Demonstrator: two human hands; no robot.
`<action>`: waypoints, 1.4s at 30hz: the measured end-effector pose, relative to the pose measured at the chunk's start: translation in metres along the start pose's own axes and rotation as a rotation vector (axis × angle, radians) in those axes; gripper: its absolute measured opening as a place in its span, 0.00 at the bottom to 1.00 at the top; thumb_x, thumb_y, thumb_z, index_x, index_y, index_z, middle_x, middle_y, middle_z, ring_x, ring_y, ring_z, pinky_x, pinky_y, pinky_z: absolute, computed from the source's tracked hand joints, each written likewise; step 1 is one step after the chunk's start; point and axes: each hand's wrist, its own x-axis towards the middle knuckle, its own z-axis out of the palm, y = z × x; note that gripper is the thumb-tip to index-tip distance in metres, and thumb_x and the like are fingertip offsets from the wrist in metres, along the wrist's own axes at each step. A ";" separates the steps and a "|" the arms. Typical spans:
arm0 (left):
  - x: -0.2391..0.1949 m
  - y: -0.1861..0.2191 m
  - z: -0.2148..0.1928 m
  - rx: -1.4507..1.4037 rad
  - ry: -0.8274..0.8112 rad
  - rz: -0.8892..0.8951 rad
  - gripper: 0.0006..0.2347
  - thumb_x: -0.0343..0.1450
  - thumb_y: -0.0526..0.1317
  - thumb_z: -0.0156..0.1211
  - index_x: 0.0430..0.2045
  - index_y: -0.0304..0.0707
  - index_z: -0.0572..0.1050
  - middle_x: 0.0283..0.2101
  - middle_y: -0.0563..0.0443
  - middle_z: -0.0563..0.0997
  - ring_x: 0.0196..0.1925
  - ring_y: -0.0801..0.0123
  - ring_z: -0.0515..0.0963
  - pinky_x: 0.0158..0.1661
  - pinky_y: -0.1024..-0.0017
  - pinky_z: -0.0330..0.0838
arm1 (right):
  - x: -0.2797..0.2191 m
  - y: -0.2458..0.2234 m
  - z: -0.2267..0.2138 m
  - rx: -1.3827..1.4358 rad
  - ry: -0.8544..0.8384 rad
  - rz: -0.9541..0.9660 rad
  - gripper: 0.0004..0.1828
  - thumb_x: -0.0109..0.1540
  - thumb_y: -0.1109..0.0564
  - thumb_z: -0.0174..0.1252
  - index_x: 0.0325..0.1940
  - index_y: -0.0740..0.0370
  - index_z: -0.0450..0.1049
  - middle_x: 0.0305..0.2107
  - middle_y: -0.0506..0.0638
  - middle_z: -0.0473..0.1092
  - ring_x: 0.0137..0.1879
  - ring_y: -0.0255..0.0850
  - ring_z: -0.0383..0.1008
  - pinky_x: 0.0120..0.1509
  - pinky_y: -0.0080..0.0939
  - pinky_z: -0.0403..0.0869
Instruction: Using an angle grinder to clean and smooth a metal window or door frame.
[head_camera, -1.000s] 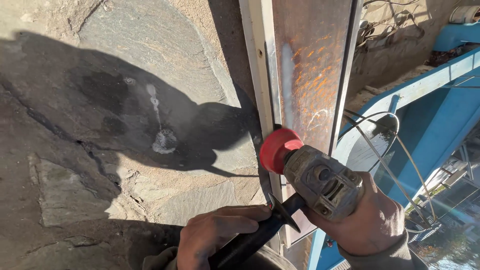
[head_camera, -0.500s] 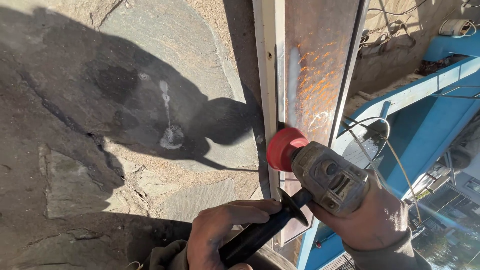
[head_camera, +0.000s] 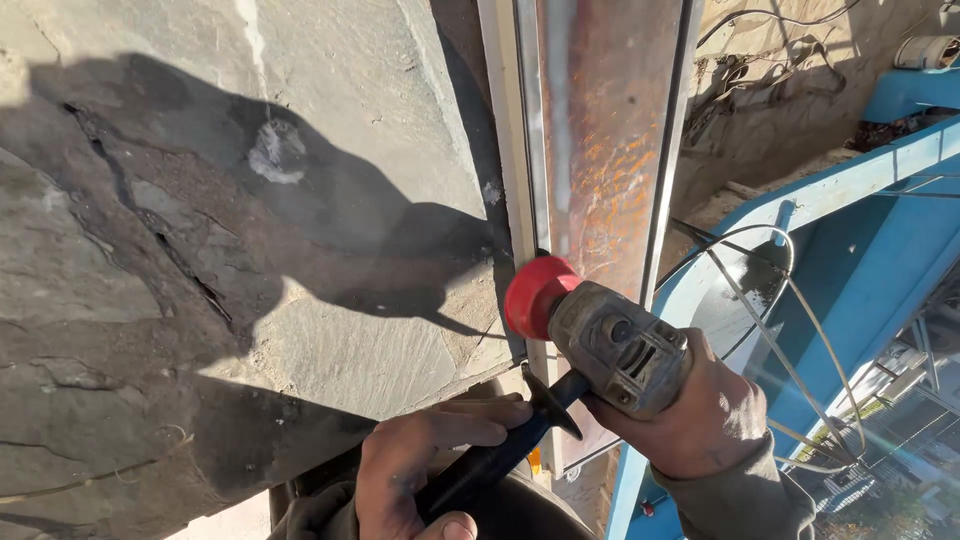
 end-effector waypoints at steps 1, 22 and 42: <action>-0.011 -0.009 0.002 0.011 -0.017 -0.010 0.31 0.71 0.65 0.58 0.38 0.24 0.77 0.46 0.28 0.86 0.52 0.45 0.89 0.56 0.55 0.82 | -0.009 0.008 0.006 -0.055 -0.065 0.096 0.43 0.38 0.38 0.80 0.48 0.61 0.72 0.31 0.53 0.81 0.34 0.46 0.85 0.38 0.47 0.81; -0.053 -0.067 0.022 -0.072 0.028 0.114 0.34 0.72 0.61 0.60 0.53 0.18 0.68 0.45 0.28 0.85 0.38 0.62 0.84 0.41 0.69 0.79 | -0.019 0.084 0.056 0.185 0.157 -0.297 0.50 0.40 0.43 0.80 0.57 0.66 0.65 0.42 0.54 0.77 0.45 0.43 0.81 0.46 0.44 0.79; -0.034 -0.063 0.007 0.001 -0.037 0.015 0.31 0.73 0.64 0.57 0.42 0.25 0.76 0.47 0.29 0.86 0.47 0.52 0.92 0.52 0.58 0.86 | -0.010 0.042 0.027 -0.138 -0.008 0.027 0.42 0.36 0.40 0.84 0.49 0.59 0.79 0.33 0.52 0.81 0.35 0.45 0.84 0.40 0.44 0.80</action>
